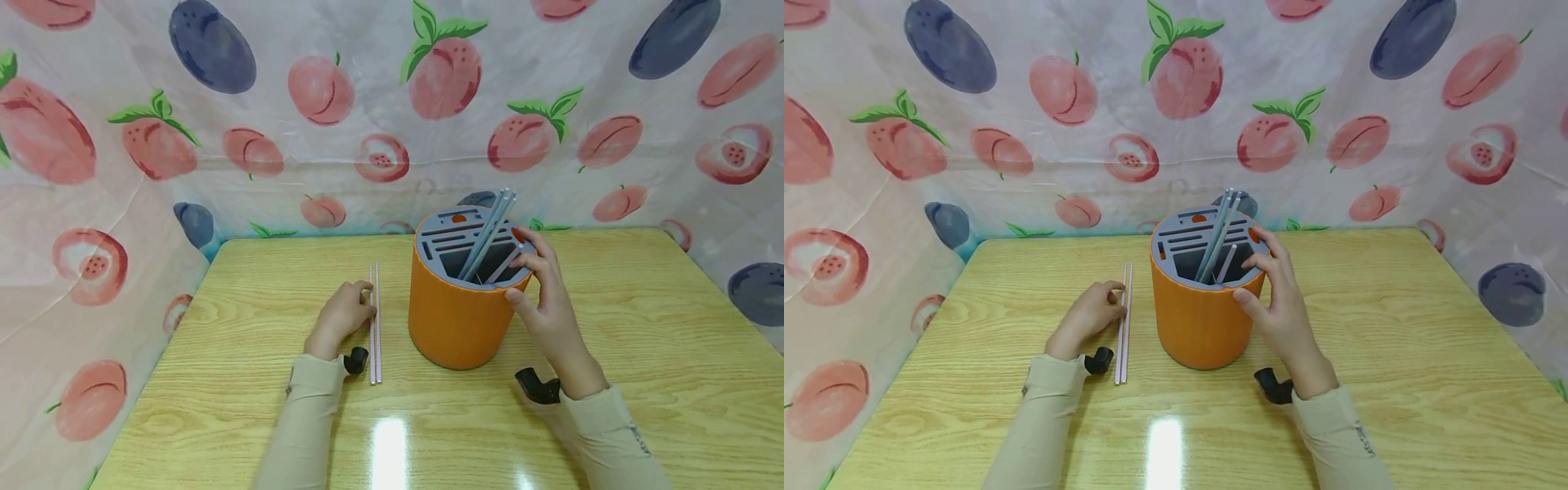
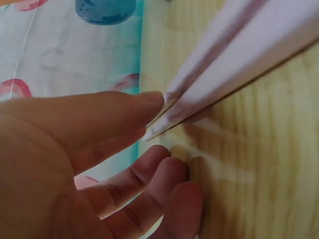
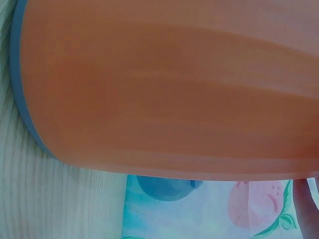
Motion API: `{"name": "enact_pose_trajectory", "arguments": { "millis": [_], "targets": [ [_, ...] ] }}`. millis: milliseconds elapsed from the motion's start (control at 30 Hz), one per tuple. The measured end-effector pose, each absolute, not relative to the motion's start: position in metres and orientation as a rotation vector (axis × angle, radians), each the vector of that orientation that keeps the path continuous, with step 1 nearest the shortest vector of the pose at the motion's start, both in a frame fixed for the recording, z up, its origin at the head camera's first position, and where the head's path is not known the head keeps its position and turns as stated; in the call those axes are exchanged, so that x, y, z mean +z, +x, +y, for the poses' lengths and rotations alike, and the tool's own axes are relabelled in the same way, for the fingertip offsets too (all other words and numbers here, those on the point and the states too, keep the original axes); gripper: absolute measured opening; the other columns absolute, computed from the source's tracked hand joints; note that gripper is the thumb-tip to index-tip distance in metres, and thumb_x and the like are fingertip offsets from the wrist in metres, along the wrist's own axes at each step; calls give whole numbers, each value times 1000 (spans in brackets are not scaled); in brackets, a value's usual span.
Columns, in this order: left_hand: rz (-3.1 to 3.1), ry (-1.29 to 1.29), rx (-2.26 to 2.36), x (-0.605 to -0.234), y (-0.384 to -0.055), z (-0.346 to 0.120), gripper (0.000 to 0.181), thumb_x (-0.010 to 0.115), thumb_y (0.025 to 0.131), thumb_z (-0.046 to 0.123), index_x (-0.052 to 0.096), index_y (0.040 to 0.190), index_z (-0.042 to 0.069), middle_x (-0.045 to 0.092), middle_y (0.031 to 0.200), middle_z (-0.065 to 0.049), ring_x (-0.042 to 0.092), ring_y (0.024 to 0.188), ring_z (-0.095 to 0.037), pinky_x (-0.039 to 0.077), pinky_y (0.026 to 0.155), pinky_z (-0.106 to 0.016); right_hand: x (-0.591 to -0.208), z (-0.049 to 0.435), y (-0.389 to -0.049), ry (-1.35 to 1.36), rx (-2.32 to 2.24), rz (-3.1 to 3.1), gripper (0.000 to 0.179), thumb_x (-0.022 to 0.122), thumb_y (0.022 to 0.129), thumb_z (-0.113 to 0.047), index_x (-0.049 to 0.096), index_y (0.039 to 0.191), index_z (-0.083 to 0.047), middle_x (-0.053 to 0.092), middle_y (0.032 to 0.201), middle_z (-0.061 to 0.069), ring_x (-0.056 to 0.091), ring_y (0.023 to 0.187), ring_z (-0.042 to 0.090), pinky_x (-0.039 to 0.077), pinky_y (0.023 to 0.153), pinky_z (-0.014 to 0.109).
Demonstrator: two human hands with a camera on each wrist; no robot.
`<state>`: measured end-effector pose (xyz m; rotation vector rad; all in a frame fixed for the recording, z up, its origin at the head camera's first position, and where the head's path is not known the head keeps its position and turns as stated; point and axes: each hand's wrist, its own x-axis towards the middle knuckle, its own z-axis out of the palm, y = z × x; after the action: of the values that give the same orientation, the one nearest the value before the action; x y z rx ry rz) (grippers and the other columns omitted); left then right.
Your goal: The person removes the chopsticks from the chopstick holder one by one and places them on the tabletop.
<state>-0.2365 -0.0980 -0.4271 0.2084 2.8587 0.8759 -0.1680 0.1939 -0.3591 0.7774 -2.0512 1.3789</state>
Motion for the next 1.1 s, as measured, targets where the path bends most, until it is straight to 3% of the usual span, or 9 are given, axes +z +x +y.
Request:
{"name": "enact_pose_trajectory", "arguments": {
  "millis": [167, 400, 567, 867, 1100],
  "targets": [
    [2868, 269, 922, -423, -237, -98, 41, 60, 85, 25, 53, 123, 11, 51, 97, -8, 50, 82, -21, 43, 75, -36, -346, 184, -157, 777, 1378, -2038, 54, 52, 87, -42, 42, 100, 10, 23, 140, 22, 20, 128, 34, 28, 98, 24],
    [2891, 459, 1087, -400, -233, -88, 34, 52, 90, 31, 54, 120, 16, 54, 109, -5, 54, 91, -16, 44, 79, -33, -345, 183, -156, 789, 1370, -2033, 53, 51, 88, -41, 41, 99, 10, 24, 139, 24, 21, 127, 35, 28, 97, 24],
    [2977, 574, 1206, -374, -220, -70, 30, 52, 90, 28, 55, 120, 21, 56, 107, 6, 53, 89, -10, 46, 74, -27, -345, 183, -156, 800, 1374, -2025, 53, 51, 88, -41, 41, 99, 10, 23, 138, 24, 21, 127, 36, 29, 97, 24],
    [3138, 966, 1597, -347, -198, -43, 30, 48, 92, 15, 52, 122, 13, 51, 112, 0, 51, 96, -12, 48, 74, -23, -345, 182, -156, 782, 1364, -2044, 54, 51, 88, -42, 41, 100, 10, 23, 139, 23, 20, 128, 34, 28, 97, 24],
    [3205, 1217, 1476, -337, -184, -31, 36, 56, 86, 40, 59, 111, 15, 46, 121, -2, 36, 113, -19, 32, 92, -35, -345, 182, -156, 773, 1354, -2043, 54, 51, 88, -42, 41, 100, 10, 24, 139, 23, 20, 128, 34, 28, 98, 24]
  ]
}}
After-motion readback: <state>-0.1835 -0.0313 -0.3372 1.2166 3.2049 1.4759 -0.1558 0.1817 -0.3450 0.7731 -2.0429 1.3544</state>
